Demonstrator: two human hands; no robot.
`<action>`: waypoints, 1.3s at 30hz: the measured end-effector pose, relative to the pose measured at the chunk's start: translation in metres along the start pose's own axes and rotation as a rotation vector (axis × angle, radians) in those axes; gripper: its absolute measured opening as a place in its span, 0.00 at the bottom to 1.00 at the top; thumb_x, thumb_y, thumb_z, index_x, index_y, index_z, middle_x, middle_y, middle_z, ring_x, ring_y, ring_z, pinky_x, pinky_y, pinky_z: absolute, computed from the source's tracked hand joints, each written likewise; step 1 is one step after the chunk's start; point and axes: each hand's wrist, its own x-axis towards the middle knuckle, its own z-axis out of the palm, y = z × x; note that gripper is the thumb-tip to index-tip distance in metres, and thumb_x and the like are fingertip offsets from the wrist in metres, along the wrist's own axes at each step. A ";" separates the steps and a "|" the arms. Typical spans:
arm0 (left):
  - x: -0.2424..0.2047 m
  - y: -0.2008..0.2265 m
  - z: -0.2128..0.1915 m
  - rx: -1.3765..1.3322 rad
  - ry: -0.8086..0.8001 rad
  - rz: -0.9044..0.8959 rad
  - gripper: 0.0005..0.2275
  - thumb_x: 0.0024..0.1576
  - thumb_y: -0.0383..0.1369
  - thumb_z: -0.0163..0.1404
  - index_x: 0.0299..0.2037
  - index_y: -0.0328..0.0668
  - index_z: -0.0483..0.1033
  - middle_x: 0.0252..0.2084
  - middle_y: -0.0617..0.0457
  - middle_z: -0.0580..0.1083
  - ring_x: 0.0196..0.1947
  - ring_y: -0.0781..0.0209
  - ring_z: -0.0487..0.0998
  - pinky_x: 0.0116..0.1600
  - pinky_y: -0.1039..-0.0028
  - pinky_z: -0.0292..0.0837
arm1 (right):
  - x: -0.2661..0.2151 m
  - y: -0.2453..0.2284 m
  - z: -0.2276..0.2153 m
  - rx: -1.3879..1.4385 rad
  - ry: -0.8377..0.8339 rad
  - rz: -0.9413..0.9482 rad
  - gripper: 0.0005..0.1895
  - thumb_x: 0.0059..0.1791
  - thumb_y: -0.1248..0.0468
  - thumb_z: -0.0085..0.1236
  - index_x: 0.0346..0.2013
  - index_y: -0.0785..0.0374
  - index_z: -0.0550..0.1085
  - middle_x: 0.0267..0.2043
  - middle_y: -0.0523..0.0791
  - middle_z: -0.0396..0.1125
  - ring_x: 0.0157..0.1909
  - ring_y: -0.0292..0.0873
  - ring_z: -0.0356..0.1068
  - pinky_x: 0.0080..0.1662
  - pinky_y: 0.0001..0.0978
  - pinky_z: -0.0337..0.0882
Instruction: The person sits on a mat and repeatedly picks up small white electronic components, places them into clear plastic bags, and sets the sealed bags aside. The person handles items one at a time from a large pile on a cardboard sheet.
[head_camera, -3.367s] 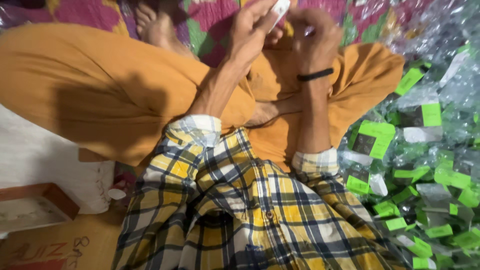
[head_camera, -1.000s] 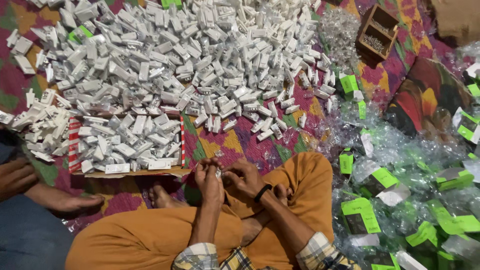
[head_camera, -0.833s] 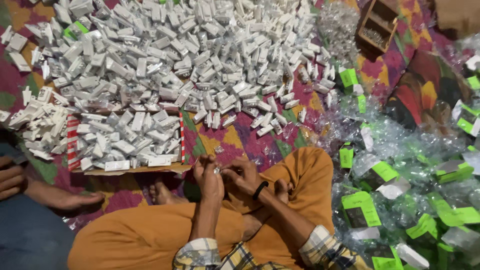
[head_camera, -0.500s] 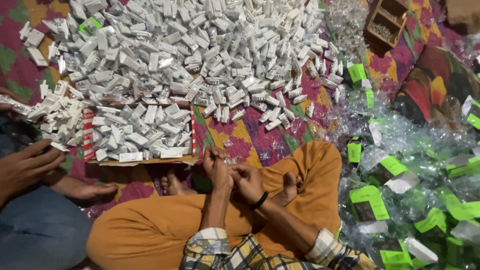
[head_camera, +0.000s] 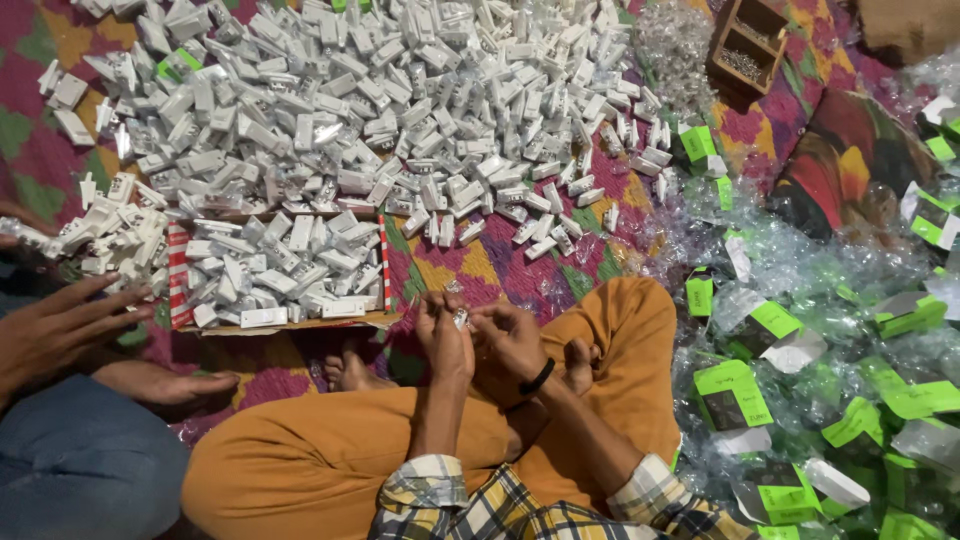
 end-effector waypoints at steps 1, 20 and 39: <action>0.001 0.000 -0.001 -0.006 -0.001 0.001 0.11 0.60 0.14 0.40 0.37 0.43 0.63 0.33 0.53 0.66 0.35 0.62 0.66 0.46 0.70 0.67 | -0.004 -0.001 0.004 0.006 0.007 0.000 0.07 0.52 0.68 0.60 0.42 0.70 0.78 0.34 0.45 0.76 0.33 0.32 0.73 0.36 0.25 0.73; 0.004 0.002 -0.012 0.143 -0.029 0.032 0.12 0.57 0.15 0.38 0.33 0.48 0.59 0.31 0.58 0.61 0.34 0.66 0.63 0.48 0.75 0.65 | -0.028 0.000 0.017 0.299 -0.140 0.228 0.07 0.50 0.67 0.60 0.37 0.71 0.77 0.26 0.44 0.71 0.25 0.34 0.70 0.29 0.27 0.71; 0.004 0.016 -0.025 0.130 -0.013 0.120 0.11 0.55 0.14 0.38 0.33 0.45 0.59 0.31 0.55 0.63 0.37 0.61 0.66 0.51 0.71 0.68 | -0.021 -0.039 0.022 -0.048 -0.348 0.100 0.05 0.53 0.68 0.59 0.38 0.68 0.75 0.31 0.44 0.71 0.29 0.34 0.69 0.32 0.27 0.71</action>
